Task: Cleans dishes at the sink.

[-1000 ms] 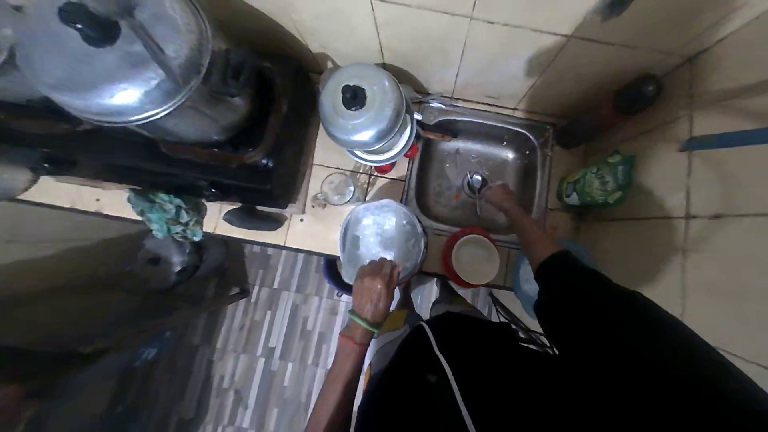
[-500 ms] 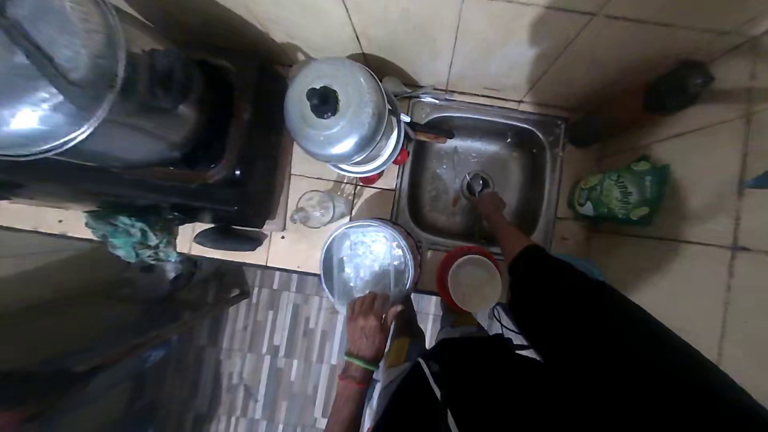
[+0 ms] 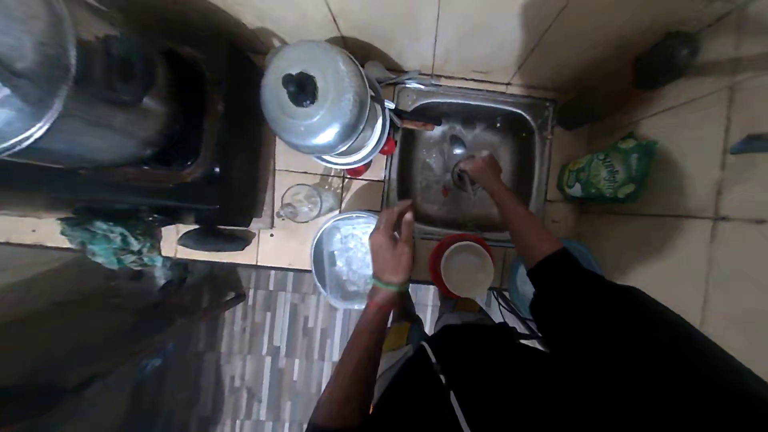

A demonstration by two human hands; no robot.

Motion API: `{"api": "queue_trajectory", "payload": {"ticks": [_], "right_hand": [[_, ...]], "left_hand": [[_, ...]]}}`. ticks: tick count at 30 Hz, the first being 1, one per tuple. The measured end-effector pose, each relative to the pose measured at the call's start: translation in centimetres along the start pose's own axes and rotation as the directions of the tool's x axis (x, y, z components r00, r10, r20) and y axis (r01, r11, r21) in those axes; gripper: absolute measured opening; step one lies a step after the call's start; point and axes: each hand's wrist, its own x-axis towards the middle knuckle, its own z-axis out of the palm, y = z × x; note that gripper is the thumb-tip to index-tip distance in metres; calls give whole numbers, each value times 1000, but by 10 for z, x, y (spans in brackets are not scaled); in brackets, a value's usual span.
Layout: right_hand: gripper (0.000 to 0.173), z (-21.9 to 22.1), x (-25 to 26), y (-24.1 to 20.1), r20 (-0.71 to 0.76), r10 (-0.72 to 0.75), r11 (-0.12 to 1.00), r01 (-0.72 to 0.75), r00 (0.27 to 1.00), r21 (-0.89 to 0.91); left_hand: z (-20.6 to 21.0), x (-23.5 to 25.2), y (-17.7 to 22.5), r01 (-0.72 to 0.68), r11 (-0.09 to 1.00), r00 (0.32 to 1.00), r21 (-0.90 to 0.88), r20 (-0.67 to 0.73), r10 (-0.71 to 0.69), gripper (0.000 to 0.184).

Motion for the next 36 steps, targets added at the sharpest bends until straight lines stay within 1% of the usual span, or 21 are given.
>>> {"api": "queue_trajectory", "payload": {"ticks": [2,4,6,8,10,12,14,16,17,19,20,21,22,24,26,28,29,31,33,35,36], "right_hand": [[31,-12,-31,-33,60,-149,985,144,987,91],[25,-15,-70,-59,84,-294,953,285,952,103],[22,-11,-100,-82,76,-362,932,363,929,-5],[24,-1,-114,-91,55,-414,903,418,909,-105],[25,7,-124,-89,52,-459,886,462,887,-48],[28,13,-129,-86,57,-489,872,484,871,75],[23,19,-124,-78,-93,-474,830,480,875,286],[20,23,-115,-75,-279,-389,704,479,878,525],[23,23,-110,-76,-293,-366,634,467,884,616],[34,29,-102,-78,-205,-447,517,439,871,735],[40,34,-99,-81,-175,-506,489,448,845,748],[42,39,-97,-82,-185,-544,472,481,819,739],[39,44,-95,-82,-210,-558,461,511,803,725],[28,50,-89,-80,-293,-539,477,573,790,667],[18,54,-89,-81,-336,-469,596,574,817,562],[27,53,-88,-82,-342,-383,712,510,858,483],[32,53,-90,-82,-324,-352,742,472,878,475],[30,57,-100,-81,-309,-365,712,477,878,515],[24,65,-104,-77,-297,-469,599,546,832,585],[36,67,-101,-72,-236,-548,520,548,802,656],[36,67,-98,-72,-230,-548,507,539,804,673]], "left_hand": [[17,34,8,154,979,981,-130,141,-135,45],[41,63,11,290,880,955,-377,177,-239,44],[52,74,18,312,746,949,-588,146,-281,34],[49,72,14,243,708,966,-663,95,-242,20],[38,59,16,219,740,970,-636,61,-235,18],[33,62,16,200,710,961,-676,-6,-276,19],[32,77,8,148,674,946,-724,-94,-310,24],[36,77,6,138,716,952,-684,-110,-287,31],[39,71,9,161,754,960,-636,-77,-269,36],[45,56,14,202,873,969,-445,-41,-245,37],[44,53,17,237,906,965,-351,-23,-261,33],[44,52,21,271,911,956,-309,-23,-292,33],[47,53,22,286,907,949,-310,-35,-312,30],[51,50,19,290,909,954,-300,19,-299,31],[46,39,13,286,932,957,-222,113,-266,32],[44,30,7,288,931,954,-224,150,-259,32],[44,29,5,337,897,939,-286,166,-300,36],[34,32,6,428,816,903,-389,224,-367,38],[25,39,4,450,777,892,-441,253,-374,35],[26,41,3,435,756,900,-489,262,-348,31],[30,39,4,425,759,905,-493,251,-344,31]]}}
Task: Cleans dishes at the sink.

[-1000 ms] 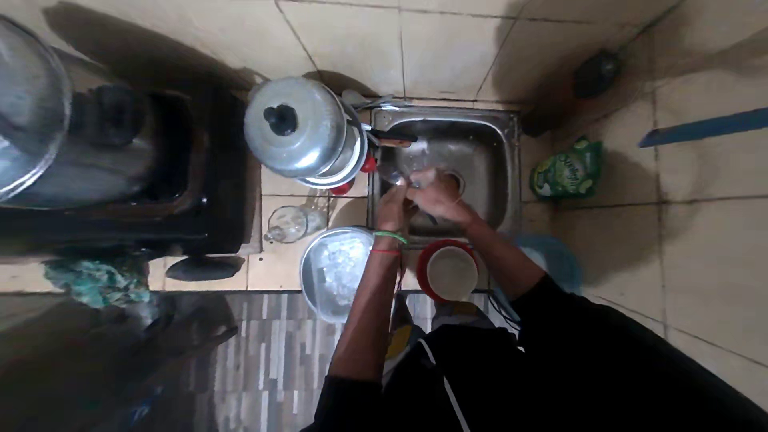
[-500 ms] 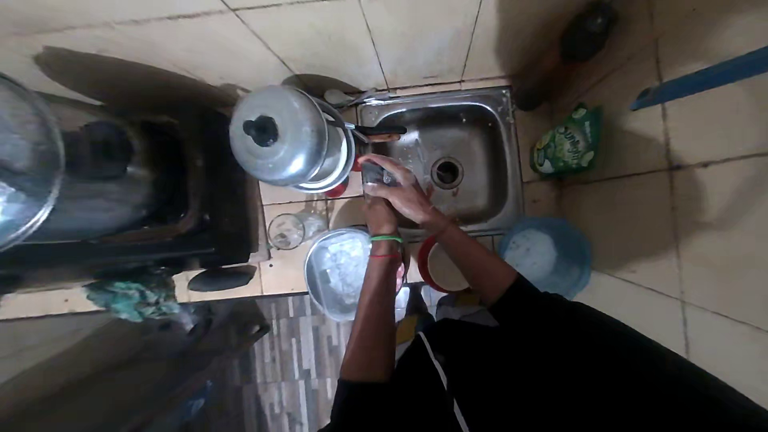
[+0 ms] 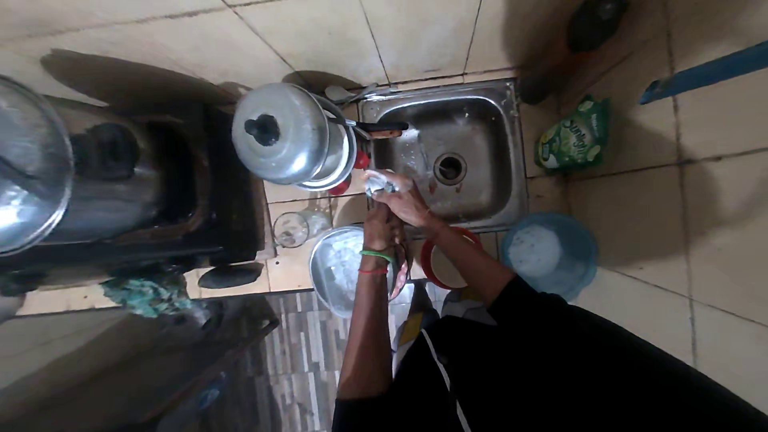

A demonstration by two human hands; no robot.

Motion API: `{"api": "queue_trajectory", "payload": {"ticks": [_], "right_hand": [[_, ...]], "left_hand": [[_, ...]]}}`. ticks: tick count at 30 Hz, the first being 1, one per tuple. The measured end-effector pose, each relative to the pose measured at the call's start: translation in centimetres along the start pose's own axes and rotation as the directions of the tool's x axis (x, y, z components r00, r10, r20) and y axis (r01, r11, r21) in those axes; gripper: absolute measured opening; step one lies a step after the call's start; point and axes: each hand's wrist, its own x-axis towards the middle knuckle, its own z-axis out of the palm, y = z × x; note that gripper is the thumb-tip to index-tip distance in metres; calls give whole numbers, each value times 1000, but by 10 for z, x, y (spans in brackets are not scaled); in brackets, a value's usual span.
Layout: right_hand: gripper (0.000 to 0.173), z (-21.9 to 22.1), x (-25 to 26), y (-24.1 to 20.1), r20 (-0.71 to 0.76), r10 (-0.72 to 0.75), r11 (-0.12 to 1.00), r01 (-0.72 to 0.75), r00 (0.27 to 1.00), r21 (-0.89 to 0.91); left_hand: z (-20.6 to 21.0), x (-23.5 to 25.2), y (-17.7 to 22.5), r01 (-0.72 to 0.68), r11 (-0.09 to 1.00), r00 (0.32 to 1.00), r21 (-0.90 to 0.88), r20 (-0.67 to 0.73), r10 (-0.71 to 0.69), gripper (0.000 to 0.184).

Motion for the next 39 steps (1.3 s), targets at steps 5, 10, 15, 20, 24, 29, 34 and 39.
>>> {"api": "queue_trajectory", "payload": {"ticks": [5,10,15,20,24,29,34,39], "right_hand": [[23,0,9,-3,-236,40,991,-68,971,-112],[35,-1,-4,-15,-73,45,999,-45,996,7],[20,-13,14,-6,-176,133,990,-122,975,69],[39,-3,-2,-16,-33,254,957,-246,967,156],[21,-15,23,12,-130,194,979,-184,972,83],[30,-78,58,75,-348,390,855,-475,853,-207],[52,-113,58,130,-248,587,480,-578,771,-660],[42,-118,53,170,-221,538,460,-503,813,-731]], "left_hand": [[10,-18,-1,37,997,997,68,61,-42,39],[-4,-1,14,38,999,998,-19,44,-37,31],[7,-16,-6,22,1000,973,-22,230,-16,38],[-5,-3,9,99,985,981,-141,177,-73,36],[-1,-3,-7,112,993,955,-47,280,-95,38],[-14,-5,-14,156,972,965,-178,238,-111,41],[-16,3,-11,162,963,979,-216,155,-130,45],[-4,11,-23,212,947,977,-243,40,-209,50]]}}
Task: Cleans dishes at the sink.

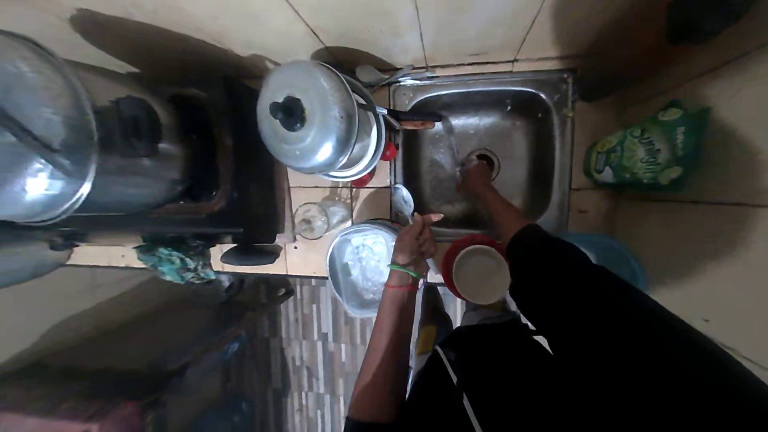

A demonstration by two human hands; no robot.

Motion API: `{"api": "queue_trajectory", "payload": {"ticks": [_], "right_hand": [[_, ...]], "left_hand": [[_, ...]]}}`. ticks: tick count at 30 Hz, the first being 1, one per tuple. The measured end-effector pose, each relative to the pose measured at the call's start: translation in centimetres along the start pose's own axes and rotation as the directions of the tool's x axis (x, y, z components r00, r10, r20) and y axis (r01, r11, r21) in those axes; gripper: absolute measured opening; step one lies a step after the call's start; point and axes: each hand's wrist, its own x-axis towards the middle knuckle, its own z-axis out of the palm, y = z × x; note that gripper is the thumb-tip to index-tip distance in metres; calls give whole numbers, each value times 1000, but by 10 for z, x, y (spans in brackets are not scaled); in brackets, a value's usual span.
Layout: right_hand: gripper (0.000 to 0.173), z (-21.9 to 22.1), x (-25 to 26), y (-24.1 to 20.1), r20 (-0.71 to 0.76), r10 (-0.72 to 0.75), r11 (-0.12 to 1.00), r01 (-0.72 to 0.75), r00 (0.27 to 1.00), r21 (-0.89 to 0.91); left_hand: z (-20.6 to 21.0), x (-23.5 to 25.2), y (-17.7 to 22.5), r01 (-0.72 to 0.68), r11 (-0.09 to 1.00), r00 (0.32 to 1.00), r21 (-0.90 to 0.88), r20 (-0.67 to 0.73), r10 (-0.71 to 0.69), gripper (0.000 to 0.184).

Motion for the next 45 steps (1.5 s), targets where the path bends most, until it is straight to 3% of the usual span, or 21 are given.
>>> {"api": "queue_trajectory", "payload": {"ticks": [4,6,7,10,12,15,16,18,20,21,23,25,28,30,32,35,37,39,42,44,45], "right_hand": [[39,-28,-26,-28,22,-35,997,37,999,-74],[32,-50,-61,-47,-56,-228,973,226,972,-46],[29,-60,-88,-57,-106,-349,937,347,931,-31],[17,-68,-157,-68,-174,-679,733,673,713,-102],[18,-67,-181,-71,-68,-745,667,737,664,-114],[16,-73,-192,-68,-21,-804,594,805,594,-5],[17,-77,-192,-67,-23,-791,606,788,611,109],[20,-88,-186,-68,-23,-655,677,599,756,427],[25,-91,-168,-75,-107,-402,668,372,909,644],[33,-90,-157,-80,-91,-295,650,270,951,710],[48,-81,-141,-89,9,-241,556,131,970,821],[39,-69,-137,-101,30,-262,478,103,965,872],[35,-52,-142,-115,24,-174,523,72,984,849],[31,-45,-144,-120,6,-141,561,75,990,824],[26,-43,-143,-122,27,-130,538,47,991,842],[32,-48,-140,-119,87,-125,522,-9,988,853],[33,-50,-138,-117,171,-94,530,-96,981,842],[32,-48,-137,-116,136,-106,601,-46,985,798],[42,-33,-135,-111,-169,-266,785,315,949,534],[38,-35,-137,-113,-265,-304,824,392,915,409],[34,-38,-137,-113,-267,-307,819,396,913,415]], "left_hand": [[7,16,-8,-12,1000,994,-25,-110,9,45],[18,22,-6,9,999,988,41,-153,-2,41],[22,25,-3,23,997,990,79,-138,-12,43],[39,32,8,-13,976,986,216,-157,48,35],[30,35,11,-67,967,993,245,-74,88,32],[29,49,24,-35,999,999,30,1,35,29],[29,49,24,-57,998,998,2,18,57,29],[24,44,17,-189,978,981,88,67,184,24],[28,34,12,-253,952,965,172,113,236,19],[32,29,8,-253,946,964,203,130,231,16],[39,19,-1,-229,940,971,252,132,201,19],[38,17,-6,-211,922,977,325,60,203,23],[27,16,-12,-191,699,927,689,-107,359,35],[23,9,-6,-165,623,916,765,-115,384,40],[19,5,-3,-191,710,934,677,-97,344,33],[12,2,0,-192,905,978,381,-6,210,22],[14,3,-2,-186,899,976,396,-32,215,24],[21,1,-4,-155,744,949,650,-112,296,28],[34,-2,-3,-36,456,934,889,-132,331,41],[40,-3,0,-20,369,924,929,-124,362,42],[39,-4,1,-34,376,923,926,-115,367,42]]}}
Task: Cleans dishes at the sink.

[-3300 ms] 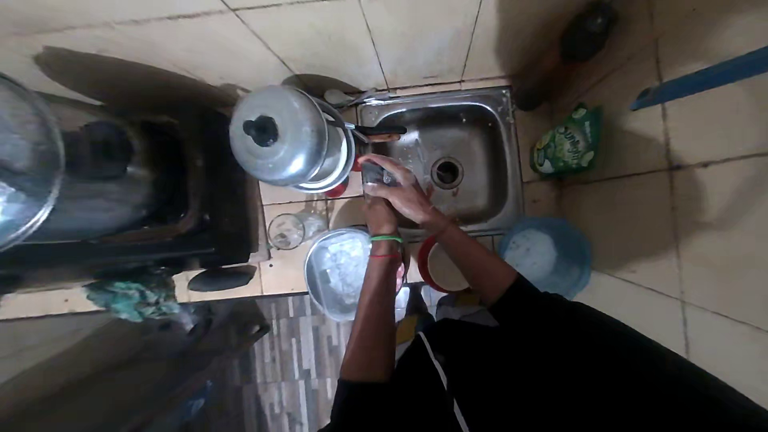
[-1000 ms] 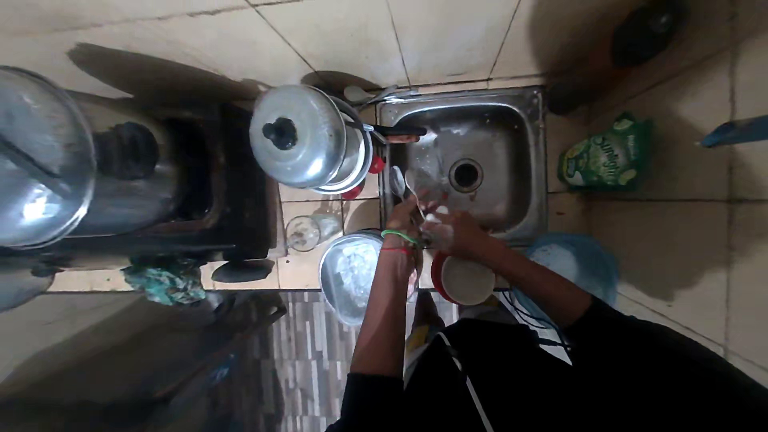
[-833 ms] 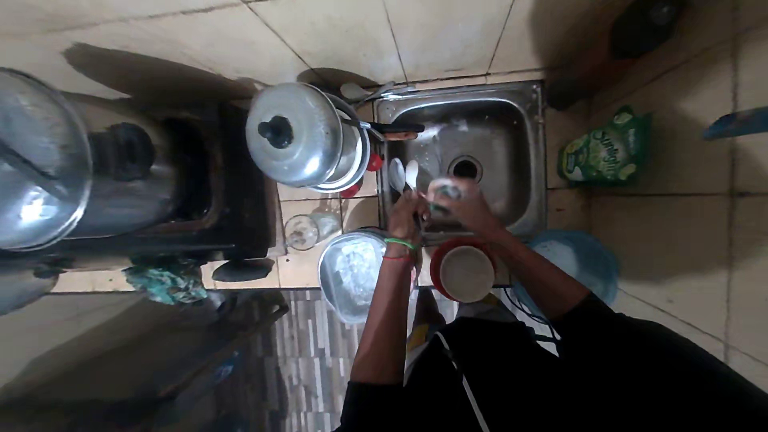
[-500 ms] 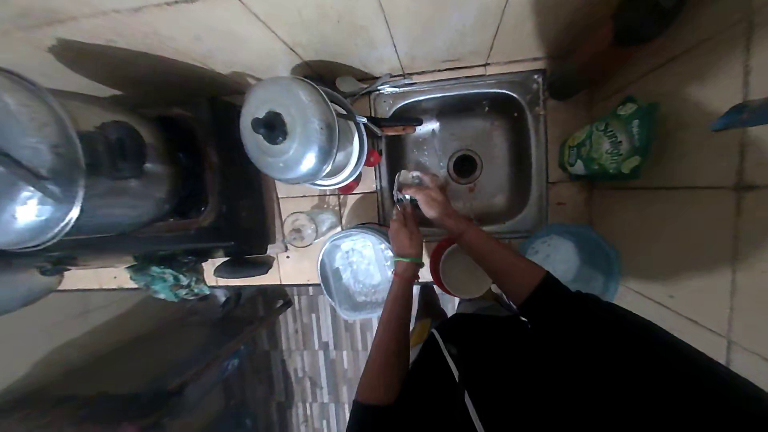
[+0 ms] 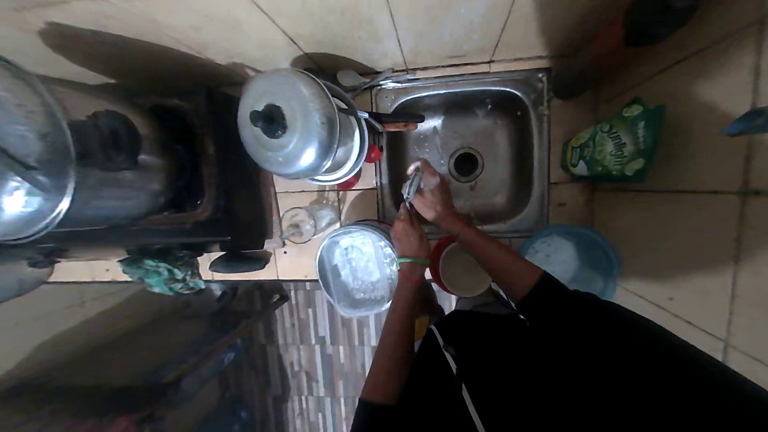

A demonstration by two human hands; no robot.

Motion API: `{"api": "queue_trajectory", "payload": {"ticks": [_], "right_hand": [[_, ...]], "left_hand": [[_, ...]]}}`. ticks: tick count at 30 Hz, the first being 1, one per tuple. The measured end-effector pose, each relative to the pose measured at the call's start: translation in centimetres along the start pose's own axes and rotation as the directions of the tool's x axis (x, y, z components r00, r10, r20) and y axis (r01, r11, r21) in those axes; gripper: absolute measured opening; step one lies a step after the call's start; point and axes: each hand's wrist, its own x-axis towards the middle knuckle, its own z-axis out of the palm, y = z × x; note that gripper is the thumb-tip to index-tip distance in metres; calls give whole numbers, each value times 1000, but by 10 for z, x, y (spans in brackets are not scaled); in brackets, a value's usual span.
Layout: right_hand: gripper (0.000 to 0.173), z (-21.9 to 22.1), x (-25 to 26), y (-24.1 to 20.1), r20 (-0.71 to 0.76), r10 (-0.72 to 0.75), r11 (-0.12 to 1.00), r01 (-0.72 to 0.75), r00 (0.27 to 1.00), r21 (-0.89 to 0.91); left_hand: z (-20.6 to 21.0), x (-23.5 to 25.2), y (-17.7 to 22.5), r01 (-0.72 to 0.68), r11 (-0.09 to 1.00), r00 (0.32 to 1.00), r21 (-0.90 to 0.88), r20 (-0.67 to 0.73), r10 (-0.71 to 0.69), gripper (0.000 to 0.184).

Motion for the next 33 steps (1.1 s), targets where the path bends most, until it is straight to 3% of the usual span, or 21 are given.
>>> {"api": "queue_trajectory", "payload": {"ticks": [1,3,5,8,9,10,12,13,15,16,17,19,21,23,25,29,33], "right_hand": [[30,-4,2,1,21,20,999,-21,1000,50],[20,-10,8,9,54,9,990,-16,998,140],[22,-12,13,21,87,-122,963,96,989,253],[47,-18,17,31,280,-268,760,24,922,649],[43,-19,18,31,310,-280,682,-39,909,730],[35,-21,19,31,319,-272,643,-75,908,762],[20,-21,17,27,268,-183,698,-67,946,713],[18,-20,17,27,218,-126,778,-40,968,627],[23,-16,17,26,134,-32,946,-13,991,323],[27,-13,16,23,102,6,987,-22,995,162],[33,-11,17,21,89,51,998,-54,995,32],[44,-9,20,21,51,77,986,-69,996,-149],[38,-7,29,31,17,108,982,-104,994,-155],[37,-12,53,49,44,268,959,-261,963,-113],[39,-18,79,72,67,389,906,-368,919,-209],[46,-12,103,116,130,501,788,-389,855,-478],[54,8,114,126,85,525,691,-366,847,-623]], "left_hand": [[-3,1,-2,-13,997,1000,-69,15,15,39],[-5,6,-13,34,917,985,-397,168,36,26],[-9,11,-18,235,633,911,-738,394,122,27],[-19,20,-28,527,158,762,-835,547,346,31],[-20,22,-30,587,59,724,-808,556,408,30],[-21,23,-30,610,33,705,-792,560,435,30],[-19,23,-28,551,125,735,-825,551,394,35],[-17,20,-24,456,245,801,-856,514,307,37],[-7,14,-16,215,597,933,-773,344,110,38],[-2,11,-16,144,738,958,-659,281,64,36],[0,11,-16,120,813,965,-570,258,39,36],[-2,13,-13,151,847,958,-509,286,1,36],[-10,12,-15,208,814,946,-543,323,-25,33],[-23,2,-20,253,729,946,-636,320,-49,31],[-42,-14,-31,227,672,967,-705,242,-73,32],[-71,-46,-75,182,779,978,-600,32,-205,28],[-73,-62,-116,294,832,937,-471,-29,-348,33]]}}
